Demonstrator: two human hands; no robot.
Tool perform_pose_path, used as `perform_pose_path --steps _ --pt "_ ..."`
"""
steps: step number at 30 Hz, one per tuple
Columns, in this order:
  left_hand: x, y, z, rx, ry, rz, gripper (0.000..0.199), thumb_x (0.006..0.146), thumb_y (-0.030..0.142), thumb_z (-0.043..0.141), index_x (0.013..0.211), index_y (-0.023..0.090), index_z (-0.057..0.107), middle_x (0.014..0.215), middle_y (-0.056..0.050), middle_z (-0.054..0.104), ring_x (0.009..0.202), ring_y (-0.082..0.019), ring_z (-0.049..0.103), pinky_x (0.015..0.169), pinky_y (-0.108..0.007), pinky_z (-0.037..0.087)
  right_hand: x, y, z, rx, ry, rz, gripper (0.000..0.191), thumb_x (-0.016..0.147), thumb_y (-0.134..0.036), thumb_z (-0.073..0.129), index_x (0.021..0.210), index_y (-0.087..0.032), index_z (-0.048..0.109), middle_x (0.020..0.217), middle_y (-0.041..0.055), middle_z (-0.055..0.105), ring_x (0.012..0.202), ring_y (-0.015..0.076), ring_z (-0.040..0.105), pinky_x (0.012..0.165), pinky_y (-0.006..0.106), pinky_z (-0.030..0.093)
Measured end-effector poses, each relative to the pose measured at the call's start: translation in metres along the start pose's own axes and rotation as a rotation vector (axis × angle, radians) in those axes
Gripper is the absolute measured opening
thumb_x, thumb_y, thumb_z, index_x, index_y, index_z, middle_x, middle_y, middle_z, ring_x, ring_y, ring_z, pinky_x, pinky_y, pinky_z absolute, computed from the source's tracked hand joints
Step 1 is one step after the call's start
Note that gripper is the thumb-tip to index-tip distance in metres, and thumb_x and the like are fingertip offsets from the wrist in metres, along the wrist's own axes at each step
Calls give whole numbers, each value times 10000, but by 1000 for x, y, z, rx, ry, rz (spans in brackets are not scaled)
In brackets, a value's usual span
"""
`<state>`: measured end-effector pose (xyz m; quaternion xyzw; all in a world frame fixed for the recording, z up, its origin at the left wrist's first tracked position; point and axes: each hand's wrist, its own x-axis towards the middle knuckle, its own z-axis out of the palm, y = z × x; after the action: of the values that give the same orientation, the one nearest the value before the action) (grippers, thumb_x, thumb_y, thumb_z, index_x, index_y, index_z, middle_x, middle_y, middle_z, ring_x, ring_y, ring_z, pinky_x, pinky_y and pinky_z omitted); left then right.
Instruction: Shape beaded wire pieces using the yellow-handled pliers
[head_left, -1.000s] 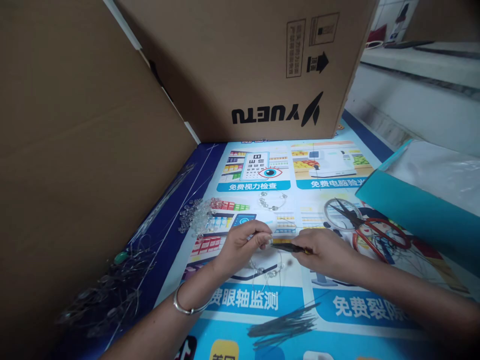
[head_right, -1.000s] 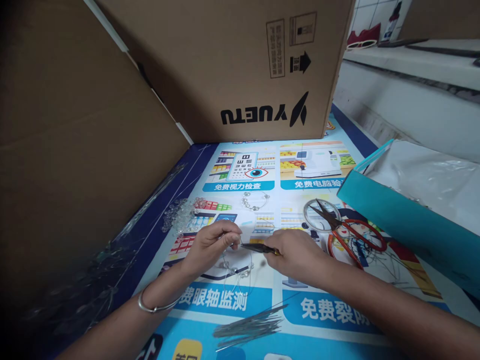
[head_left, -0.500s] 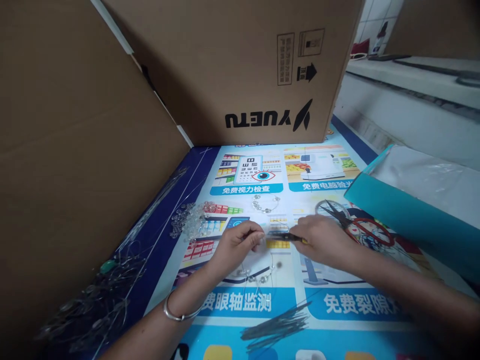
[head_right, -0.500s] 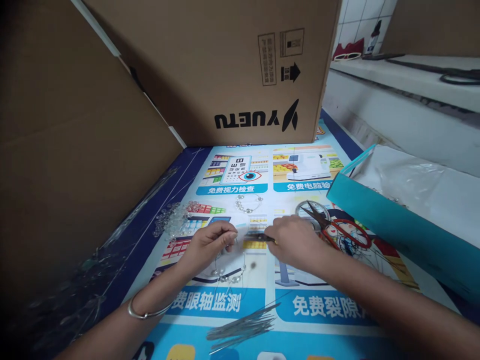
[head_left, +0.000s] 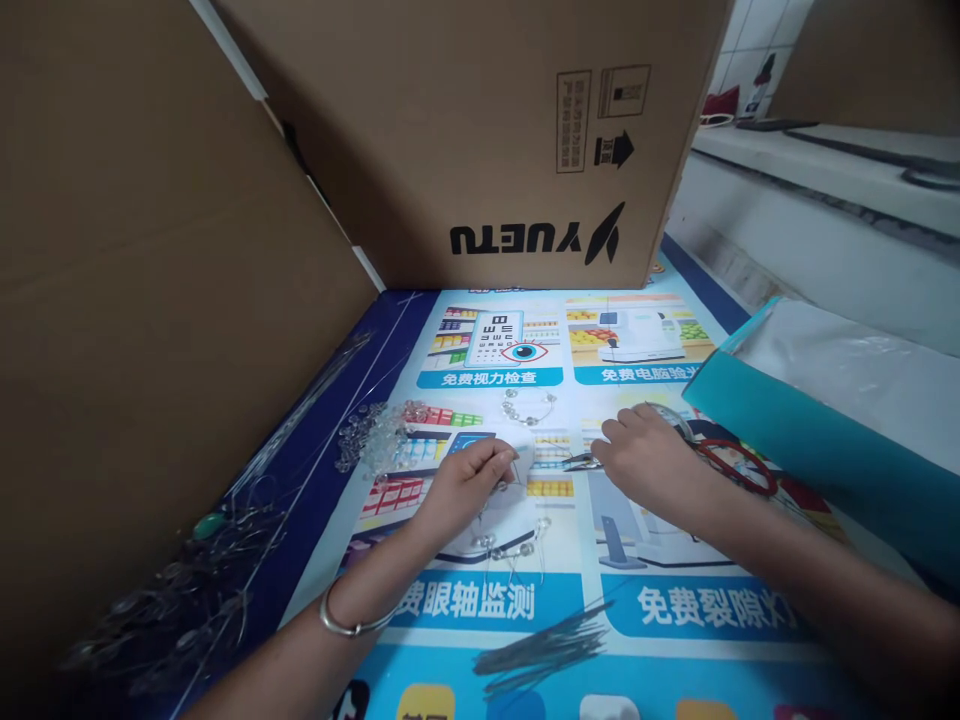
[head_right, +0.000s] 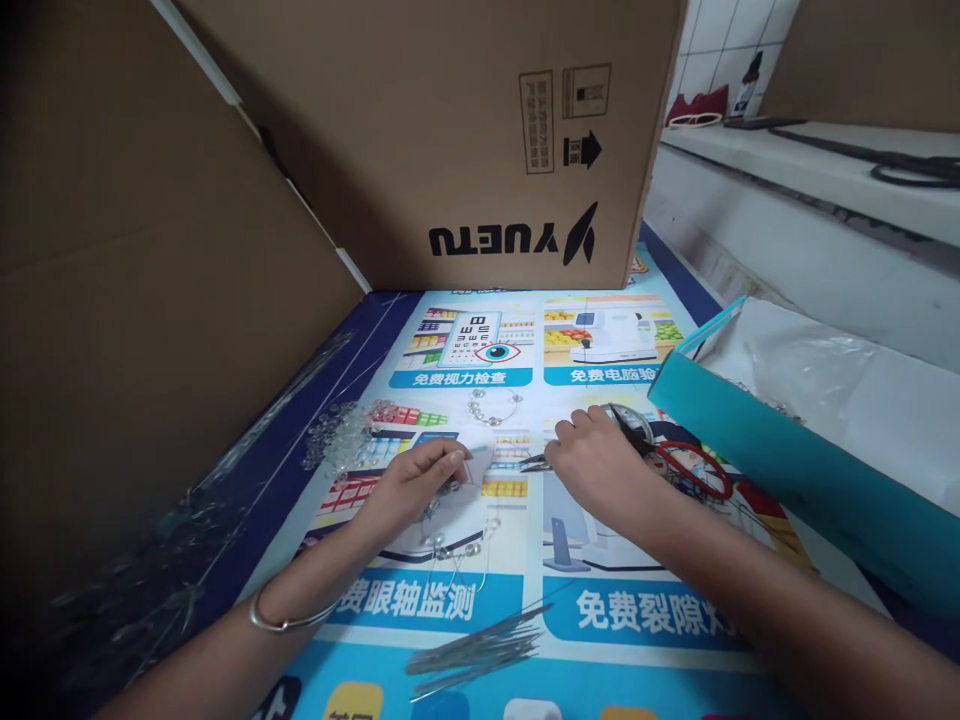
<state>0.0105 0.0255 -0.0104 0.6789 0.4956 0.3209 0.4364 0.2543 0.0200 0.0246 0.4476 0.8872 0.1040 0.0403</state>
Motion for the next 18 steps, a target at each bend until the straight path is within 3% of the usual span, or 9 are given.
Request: perform_pose_path --steps 4,11,18 --pt "1 -1 0 -28 -44 -4 260 862 354 406 903 179 595 708 -14 619 673 -137 553 636 -242 418 1 -3 -2 -19 6 5 140 775 -89 499 738 -178 601 733 73 587 761 223 495 698 355 258" --pt "3 -7 0 22 -54 20 236 837 339 441 907 187 607 667 2 609 626 -131 555 597 -231 420 9 0 0 -24 -39 -13 122 772 -96 520 721 -176 598 696 59 593 716 202 506 640 325 255" --pt "3 -1 -4 113 -102 89 243 829 367 468 911 190 612 697 6 594 615 -126 526 554 -214 385 4 2 3 -40 58 -75 140 837 -138 471 756 -180 578 724 51 582 741 196 469 663 332 244"
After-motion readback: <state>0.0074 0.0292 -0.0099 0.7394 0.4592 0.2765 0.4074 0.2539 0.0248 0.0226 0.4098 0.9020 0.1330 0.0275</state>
